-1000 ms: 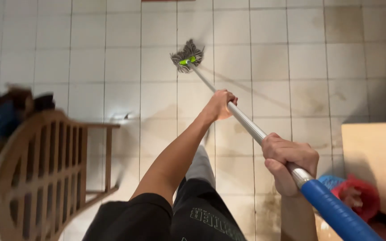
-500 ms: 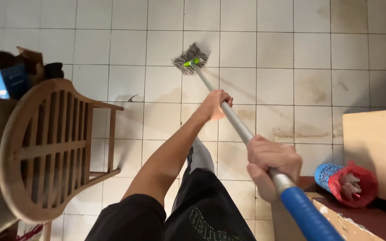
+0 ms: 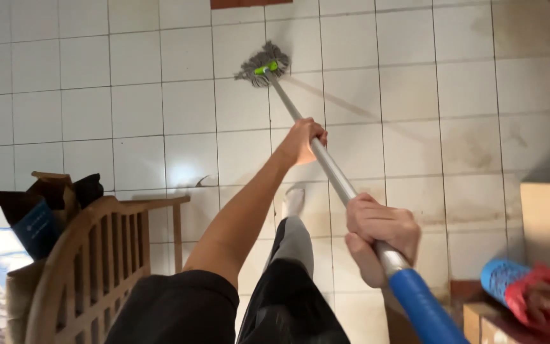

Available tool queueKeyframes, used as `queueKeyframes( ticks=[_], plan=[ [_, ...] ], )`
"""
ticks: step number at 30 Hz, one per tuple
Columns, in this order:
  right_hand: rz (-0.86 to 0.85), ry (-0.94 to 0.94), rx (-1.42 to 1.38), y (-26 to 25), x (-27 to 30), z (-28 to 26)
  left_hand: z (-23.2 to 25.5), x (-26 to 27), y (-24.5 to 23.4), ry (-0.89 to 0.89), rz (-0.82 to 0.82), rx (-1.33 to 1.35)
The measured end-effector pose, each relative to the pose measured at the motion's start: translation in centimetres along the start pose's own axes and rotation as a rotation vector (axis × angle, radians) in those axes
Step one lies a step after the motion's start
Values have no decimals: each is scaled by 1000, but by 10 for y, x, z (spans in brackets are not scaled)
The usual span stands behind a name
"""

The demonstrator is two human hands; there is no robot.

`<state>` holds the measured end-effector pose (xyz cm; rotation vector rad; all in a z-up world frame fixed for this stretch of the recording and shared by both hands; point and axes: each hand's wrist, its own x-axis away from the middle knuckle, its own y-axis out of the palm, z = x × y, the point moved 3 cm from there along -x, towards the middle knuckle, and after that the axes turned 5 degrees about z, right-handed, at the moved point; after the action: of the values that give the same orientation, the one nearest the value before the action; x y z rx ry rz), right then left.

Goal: Mopping the tiled floor of a house, then rinsing and wringing the mop in a bucket of water.

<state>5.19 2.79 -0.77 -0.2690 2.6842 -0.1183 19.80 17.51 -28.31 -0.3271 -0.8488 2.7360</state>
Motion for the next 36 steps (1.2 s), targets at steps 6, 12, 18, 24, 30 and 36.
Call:
queueKeyframes(
  ticks=[6,12,18,24,30,36],
  plan=[
    [-39,2,19,26,57,-45,24,70,4,102,12,16],
    [33,12,28,10,152,-115,98,156,51,112,14,134],
    [115,53,107,7,192,-167,137,188,86,210,-84,153],
    [205,63,99,-13,153,-132,120,128,89,197,-154,150],
    [252,8,119,-11,64,-43,41,12,86,252,-182,86],
    [301,8,98,-38,-39,18,14,-122,69,333,-178,133]
  ],
)
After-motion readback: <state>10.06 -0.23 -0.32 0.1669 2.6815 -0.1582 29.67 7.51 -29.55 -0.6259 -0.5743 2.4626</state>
